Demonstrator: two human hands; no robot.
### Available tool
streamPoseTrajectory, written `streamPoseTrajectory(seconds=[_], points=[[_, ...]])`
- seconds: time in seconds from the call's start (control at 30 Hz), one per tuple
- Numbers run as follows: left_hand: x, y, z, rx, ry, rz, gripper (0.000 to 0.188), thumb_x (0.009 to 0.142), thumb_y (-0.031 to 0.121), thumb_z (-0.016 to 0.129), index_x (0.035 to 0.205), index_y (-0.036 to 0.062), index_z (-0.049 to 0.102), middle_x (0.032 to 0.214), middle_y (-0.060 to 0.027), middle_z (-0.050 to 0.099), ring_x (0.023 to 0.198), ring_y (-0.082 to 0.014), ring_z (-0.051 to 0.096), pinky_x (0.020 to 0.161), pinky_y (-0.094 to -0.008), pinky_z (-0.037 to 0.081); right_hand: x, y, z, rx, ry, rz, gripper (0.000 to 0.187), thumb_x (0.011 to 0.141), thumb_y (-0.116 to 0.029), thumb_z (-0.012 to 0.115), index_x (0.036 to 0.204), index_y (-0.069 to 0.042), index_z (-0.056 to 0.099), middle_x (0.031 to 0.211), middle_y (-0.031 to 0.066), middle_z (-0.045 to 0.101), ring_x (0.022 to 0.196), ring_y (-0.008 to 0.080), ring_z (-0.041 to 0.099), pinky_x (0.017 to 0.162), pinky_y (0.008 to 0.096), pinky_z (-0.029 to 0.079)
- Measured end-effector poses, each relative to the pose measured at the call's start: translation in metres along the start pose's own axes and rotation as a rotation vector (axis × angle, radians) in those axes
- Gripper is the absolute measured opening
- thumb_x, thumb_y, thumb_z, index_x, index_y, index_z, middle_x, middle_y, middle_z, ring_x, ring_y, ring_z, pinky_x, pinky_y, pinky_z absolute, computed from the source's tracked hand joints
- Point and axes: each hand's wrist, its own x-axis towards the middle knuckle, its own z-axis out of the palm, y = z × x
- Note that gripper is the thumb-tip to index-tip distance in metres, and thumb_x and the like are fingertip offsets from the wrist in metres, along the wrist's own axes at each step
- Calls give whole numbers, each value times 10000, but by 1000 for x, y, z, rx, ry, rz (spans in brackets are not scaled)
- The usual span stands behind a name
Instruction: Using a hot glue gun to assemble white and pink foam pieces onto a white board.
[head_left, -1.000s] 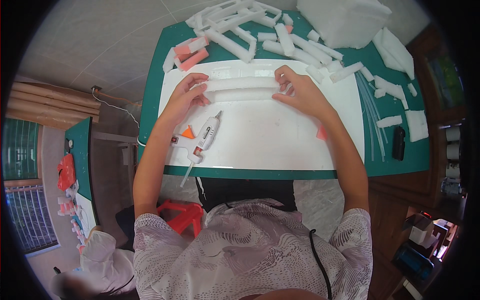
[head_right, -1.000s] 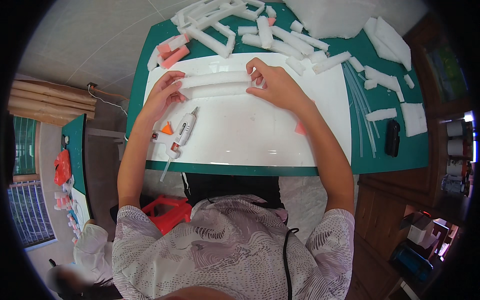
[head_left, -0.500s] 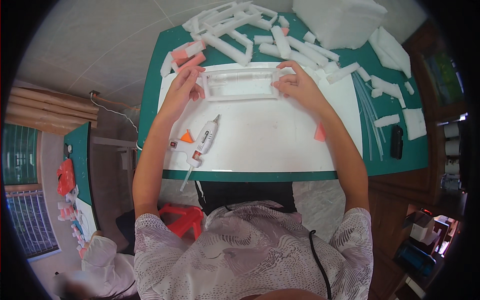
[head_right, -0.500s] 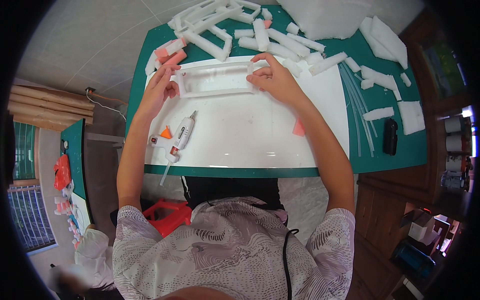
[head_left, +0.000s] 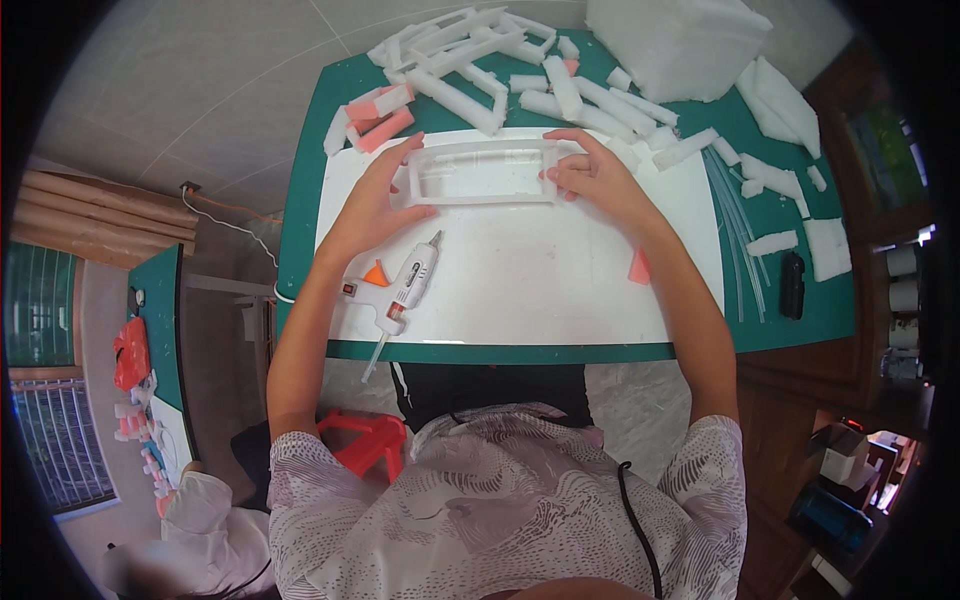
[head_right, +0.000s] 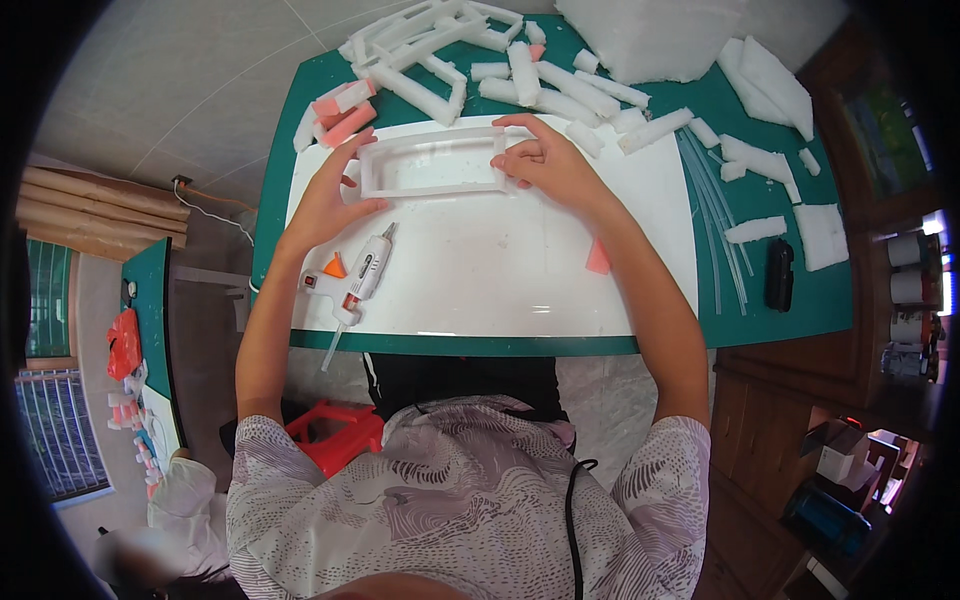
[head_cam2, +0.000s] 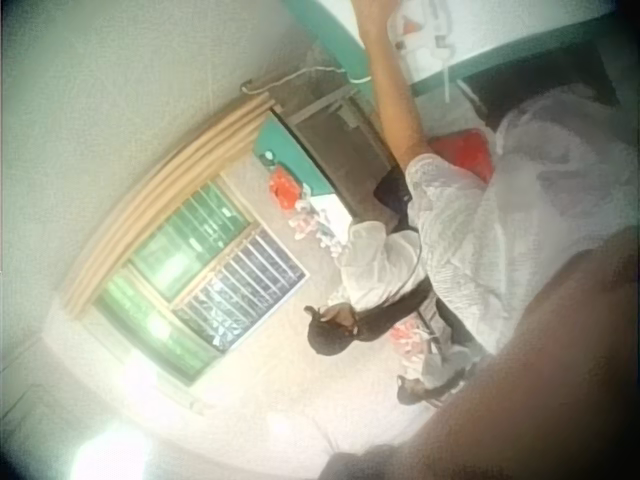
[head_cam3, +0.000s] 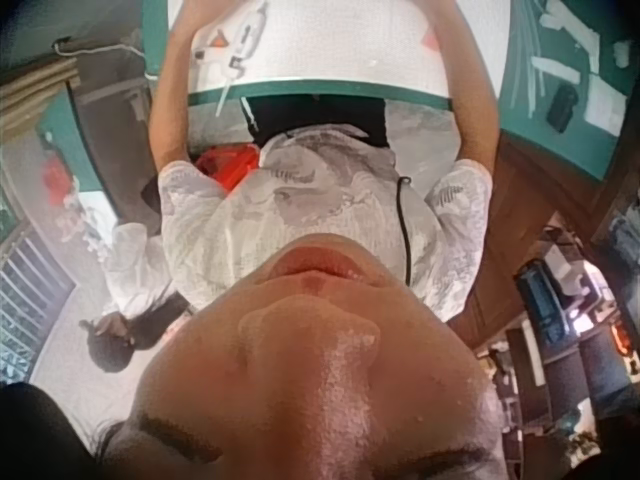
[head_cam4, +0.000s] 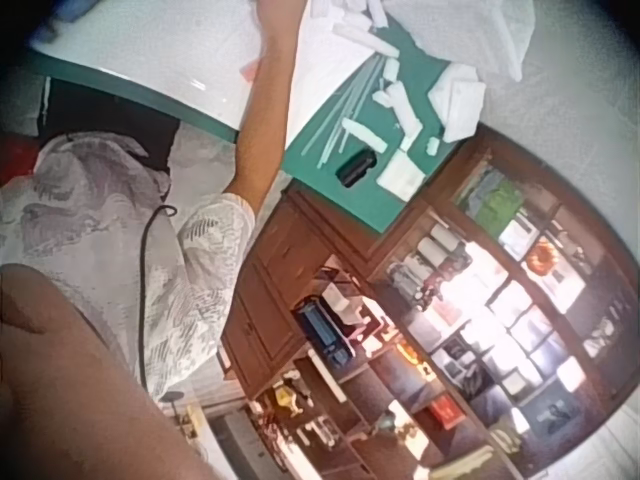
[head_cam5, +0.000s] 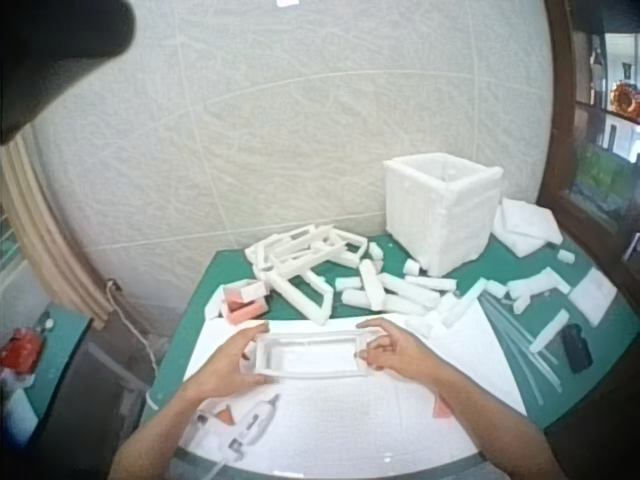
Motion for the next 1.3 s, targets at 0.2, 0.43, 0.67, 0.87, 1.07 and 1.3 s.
streamPoseTrajectory(seconds=[0.2,0.43,0.67,0.87,1.07,1.3], points=[[-2,5,-3,16,-10,17,806,743,191,813,1442,114,420,1420,-105,486,1228,-247,515,890,-349,501,2,7,-1,-62,7,-24,429,877,-187,698,1280,-139,559,850,30,690,739,93,566,730,237,448],[-6,3,-6,7,38,24,774,742,190,810,1419,108,443,1397,-103,504,1192,-240,525,869,-345,499,-3,4,-2,-266,-43,-165,720,783,-262,791,1406,-177,439,1096,81,635,936,181,612,790,264,494],[-8,2,-8,-15,62,30,774,730,179,815,1410,106,452,1390,-86,513,1173,-225,529,854,-331,497,-8,-10,3,-453,-61,-163,913,648,-123,859,1440,-172,408,1160,92,543,1018,189,555,776,267,519],[-11,1,-11,-33,59,41,775,722,174,816,1406,106,456,1398,-73,512,1159,-218,530,849,-330,495,-4,0,7,-509,19,-279,791,679,-125,848,1376,-137,475,1193,98,542,1015,195,557,746,263,528],[-12,0,-11,-30,45,25,774,722,167,810,1408,108,456,1396,-79,513,1160,-222,528,855,-331,492,-5,-1,9,-519,54,-327,775,695,-164,844,1377,-132,475,1252,116,545,1020,206,569,757,273,531],[-14,2,-13,-19,35,9,752,713,179,818,1377,96,476,1384,-87,523,1173,-228,525,879,-333,490,-2,4,6,-574,37,-238,813,706,-331,837,1406,-202,445,1192,131,607,833,227,616,703,288,533]])
